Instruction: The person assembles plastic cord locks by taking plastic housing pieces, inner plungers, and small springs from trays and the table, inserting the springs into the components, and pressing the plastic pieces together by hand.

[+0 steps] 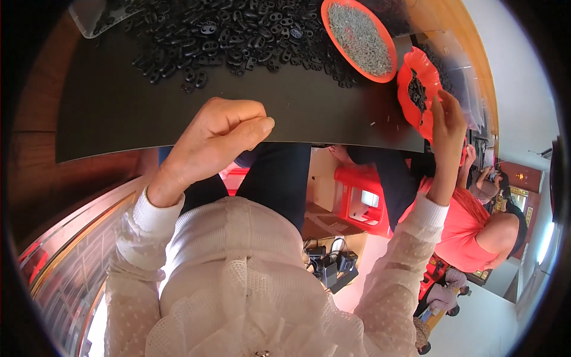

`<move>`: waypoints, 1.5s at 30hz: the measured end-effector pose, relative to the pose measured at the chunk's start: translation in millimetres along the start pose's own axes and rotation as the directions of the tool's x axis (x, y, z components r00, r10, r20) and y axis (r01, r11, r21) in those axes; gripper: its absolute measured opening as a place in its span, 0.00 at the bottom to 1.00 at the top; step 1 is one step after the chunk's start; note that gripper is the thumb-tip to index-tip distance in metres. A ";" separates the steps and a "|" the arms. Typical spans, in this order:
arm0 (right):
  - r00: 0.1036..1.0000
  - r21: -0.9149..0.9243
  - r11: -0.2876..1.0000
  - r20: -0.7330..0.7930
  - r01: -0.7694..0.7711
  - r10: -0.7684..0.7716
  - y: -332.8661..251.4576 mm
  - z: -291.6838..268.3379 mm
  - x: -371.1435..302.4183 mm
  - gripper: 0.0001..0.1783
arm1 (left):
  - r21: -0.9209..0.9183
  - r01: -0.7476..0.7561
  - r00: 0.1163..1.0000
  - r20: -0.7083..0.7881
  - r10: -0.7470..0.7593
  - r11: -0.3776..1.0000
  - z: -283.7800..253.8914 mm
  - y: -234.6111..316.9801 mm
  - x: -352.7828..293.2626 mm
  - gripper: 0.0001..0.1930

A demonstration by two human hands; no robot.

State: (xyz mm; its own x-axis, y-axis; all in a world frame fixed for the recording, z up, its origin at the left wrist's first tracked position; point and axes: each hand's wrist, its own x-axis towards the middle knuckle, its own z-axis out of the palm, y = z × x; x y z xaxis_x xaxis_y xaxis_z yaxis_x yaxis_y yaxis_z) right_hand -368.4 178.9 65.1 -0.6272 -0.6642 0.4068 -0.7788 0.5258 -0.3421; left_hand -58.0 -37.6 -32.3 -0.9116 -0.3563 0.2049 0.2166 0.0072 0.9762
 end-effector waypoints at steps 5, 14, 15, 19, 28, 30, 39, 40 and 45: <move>0.999 0.117 0.993 0.045 -0.006 0.001 -34.0 17.2 -41.3 0.11 | 0.005 0.048 0.999 0.023 -0.048 0.999 -0.2 2.9 -3.4 0.17; 0.904 0.107 0.920 0.171 0.378 -0.392 -92.3 91.8 -46.0 0.12 | 0.038 -0.004 1.000 -0.012 0.004 0.999 3.5 4.3 -2.4 0.16; 0.901 0.060 0.917 0.170 0.395 -0.399 -98.0 95.0 -44.5 0.13 | 0.031 0.010 1.000 -0.027 -0.009 0.999 4.1 5.5 -2.4 0.16; 0.872 0.032 0.888 0.177 0.458 -0.456 -120.4 108.0 -44.1 0.15 | 0.076 0.016 0.999 -0.047 -0.012 0.997 5.6 5.8 -1.5 0.17; 0.852 0.035 0.872 0.196 0.489 -0.486 -147.6 125.0 -38.8 0.15 | 0.255 -0.100 0.995 0.014 0.100 0.962 1.7 0.5 -4.4 0.15; 0.844 0.039 0.862 0.185 0.505 -0.503 -154.9 128.1 -37.9 0.15 | 0.261 -0.114 0.993 0.012 0.115 0.959 2.6 1.8 -4.2 0.15; 0.823 0.075 0.825 0.057 0.561 -0.565 -153.5 155.6 -23.2 0.06 | 0.252 -0.121 0.992 0.003 0.124 0.960 2.4 -0.4 -2.9 0.13; 0.829 0.067 0.831 0.060 0.552 -0.556 -153.0 155.0 -23.7 0.06 | 0.245 -0.123 0.992 0.014 0.123 0.962 3.1 0.8 -2.6 0.13; 0.932 0.421 0.844 -0.012 0.333 -0.362 -153.1 148.5 -26.5 0.07 | 0.200 -0.108 0.992 -0.043 0.119 0.974 2.4 0.7 -2.3 0.13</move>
State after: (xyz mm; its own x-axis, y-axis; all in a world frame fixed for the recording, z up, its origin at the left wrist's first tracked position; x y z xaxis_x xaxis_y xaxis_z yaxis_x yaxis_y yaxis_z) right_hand -230.6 37.0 -19.1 -0.3025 -0.8031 0.5133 -0.8606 -0.0014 -0.5094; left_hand -56.6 -34.5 -32.0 -0.8636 -0.3926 0.3164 0.2395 0.2327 0.9426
